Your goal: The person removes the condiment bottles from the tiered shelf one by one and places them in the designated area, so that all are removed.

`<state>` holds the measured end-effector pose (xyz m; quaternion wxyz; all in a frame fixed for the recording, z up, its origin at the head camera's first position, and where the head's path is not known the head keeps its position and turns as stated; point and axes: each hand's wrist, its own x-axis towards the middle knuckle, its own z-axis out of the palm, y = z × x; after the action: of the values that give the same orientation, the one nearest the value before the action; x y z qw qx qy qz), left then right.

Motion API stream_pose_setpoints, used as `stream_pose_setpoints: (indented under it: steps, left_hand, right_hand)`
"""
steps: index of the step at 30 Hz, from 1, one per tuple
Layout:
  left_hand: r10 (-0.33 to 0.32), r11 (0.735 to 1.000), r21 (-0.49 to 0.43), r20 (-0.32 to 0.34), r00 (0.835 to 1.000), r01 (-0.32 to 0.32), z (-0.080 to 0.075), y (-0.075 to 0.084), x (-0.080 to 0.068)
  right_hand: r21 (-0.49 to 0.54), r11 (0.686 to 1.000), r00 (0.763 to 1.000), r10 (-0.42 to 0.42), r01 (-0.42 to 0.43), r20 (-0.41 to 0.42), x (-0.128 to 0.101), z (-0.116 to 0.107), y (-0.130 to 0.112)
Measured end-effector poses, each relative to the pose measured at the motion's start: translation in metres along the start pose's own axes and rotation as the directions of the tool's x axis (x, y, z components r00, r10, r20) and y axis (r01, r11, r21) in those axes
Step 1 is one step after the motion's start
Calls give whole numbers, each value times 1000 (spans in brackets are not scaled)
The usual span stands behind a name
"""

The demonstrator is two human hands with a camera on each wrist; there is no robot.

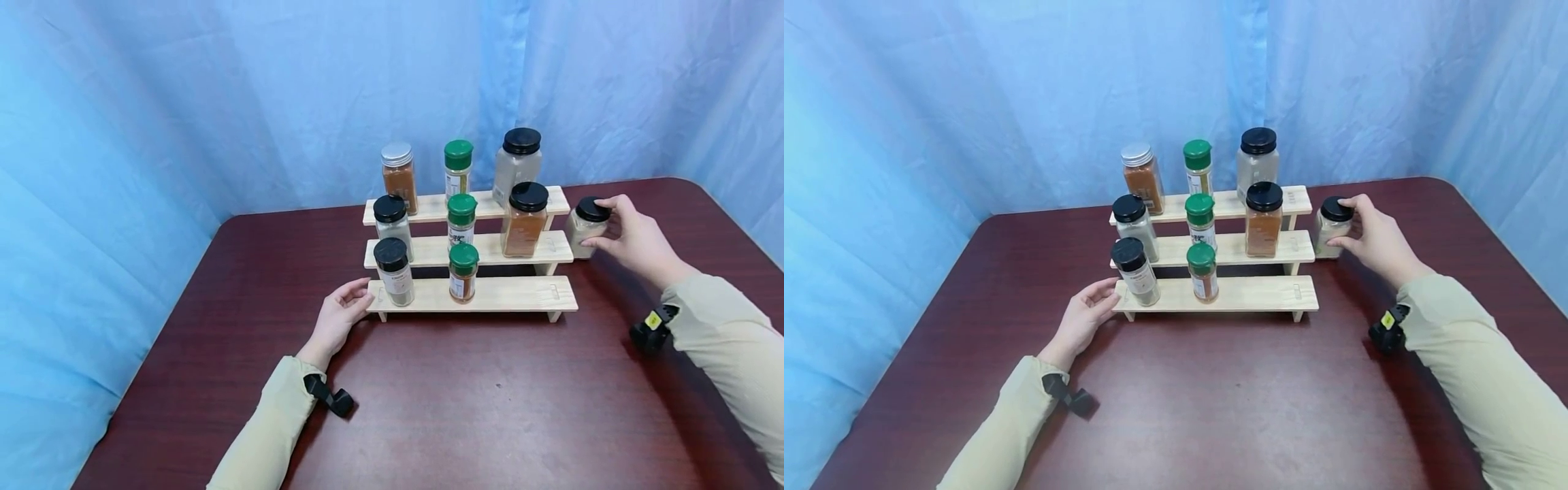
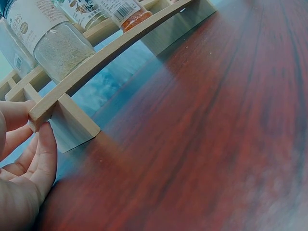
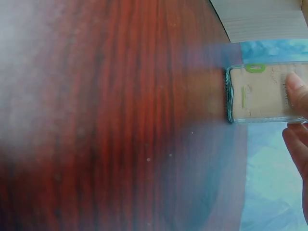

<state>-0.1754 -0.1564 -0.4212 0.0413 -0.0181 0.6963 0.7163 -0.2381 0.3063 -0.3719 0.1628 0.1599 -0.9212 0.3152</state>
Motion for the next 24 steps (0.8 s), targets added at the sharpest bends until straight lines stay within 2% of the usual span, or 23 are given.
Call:
stream_pose_setpoints:
  steps: [9, 16, 24]
  left_hand:
    - [1, 999, -32, -3, 1000, -1, 2, 0, -1]
    - [2, 1000, -6, -12, 1000, -2, 2, 1, -1]
    - [1, 1000, -2, -20, 1000, -1, 2, 0, -1]
  right_hand:
    - [-52, 999, 1000, 18, -17, 21, 6, 1, 3]
    - [-28, 999, 999, 37, -37, 22, 5, 1, 2]
    - [-63, 997, 999, 38, -39, -29, 4, 4, 4]
